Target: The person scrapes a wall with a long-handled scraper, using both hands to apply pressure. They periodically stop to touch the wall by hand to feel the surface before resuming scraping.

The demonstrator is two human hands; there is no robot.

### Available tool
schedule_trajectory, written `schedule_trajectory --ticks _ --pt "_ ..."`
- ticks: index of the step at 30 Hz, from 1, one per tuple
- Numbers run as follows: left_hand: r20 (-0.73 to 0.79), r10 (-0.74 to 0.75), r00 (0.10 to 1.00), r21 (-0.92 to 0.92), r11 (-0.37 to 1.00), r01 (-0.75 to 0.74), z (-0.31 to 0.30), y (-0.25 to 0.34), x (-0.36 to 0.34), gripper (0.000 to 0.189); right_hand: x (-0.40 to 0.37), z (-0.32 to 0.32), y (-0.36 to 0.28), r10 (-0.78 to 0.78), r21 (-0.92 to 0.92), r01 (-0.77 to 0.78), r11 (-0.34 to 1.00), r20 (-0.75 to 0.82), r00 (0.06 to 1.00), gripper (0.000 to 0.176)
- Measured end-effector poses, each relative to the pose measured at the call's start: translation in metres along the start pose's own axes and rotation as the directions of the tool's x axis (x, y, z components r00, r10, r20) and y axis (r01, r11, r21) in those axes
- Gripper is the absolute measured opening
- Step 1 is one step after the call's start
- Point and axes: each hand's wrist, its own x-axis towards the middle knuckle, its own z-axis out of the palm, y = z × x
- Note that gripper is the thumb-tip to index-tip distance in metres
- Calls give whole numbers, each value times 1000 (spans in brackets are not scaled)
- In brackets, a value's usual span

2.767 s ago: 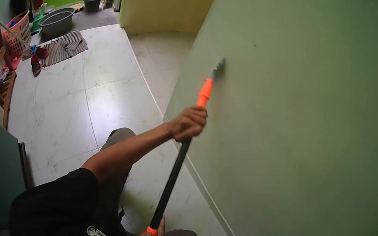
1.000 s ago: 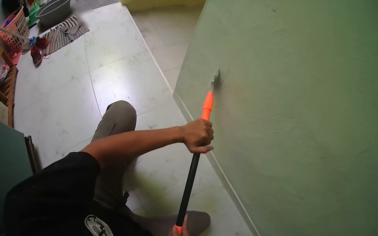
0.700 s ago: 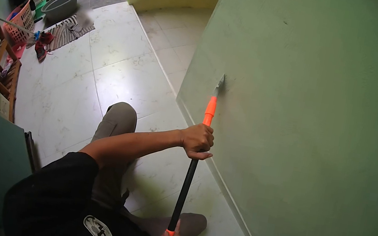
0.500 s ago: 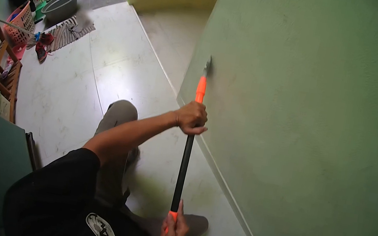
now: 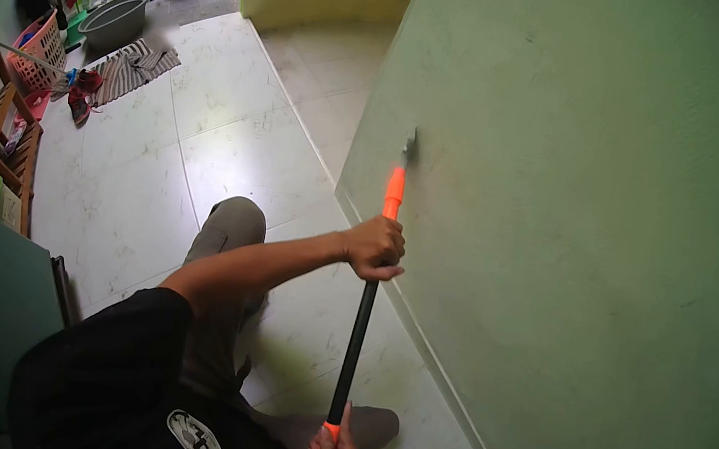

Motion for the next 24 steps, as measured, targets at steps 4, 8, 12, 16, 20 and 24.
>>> schedule_trajectory --ticks 4,8,12,16,20,24 --pt "8 11 1000 15 1000 -11 5 6 5 43 -6 -2 -5 -17 -66 17 998 -2 1000 62" --pt "-21 -97 995 43 994 98 -26 -39 -7 42 30 24 -30 -38 -19 39 999 68 997 62" --pt "-44 -80 996 26 996 82 -38 -29 -5 40 26 33 -27 -63 -39 66 997 82 995 63" --pt "-11 -2 1000 -2 1000 2 -33 -21 -3 40 16 39 -3 -45 47 42 998 68 997 64" --pt "-15 12 1000 7 1000 -12 -33 -28 -5 41 27 34 7 -49 35 48 998 48 998 65" --pt "-42 22 999 -8 1000 -23 -16 -5 7 41 4 3 8 -57 -12 57 998 30 998 63"
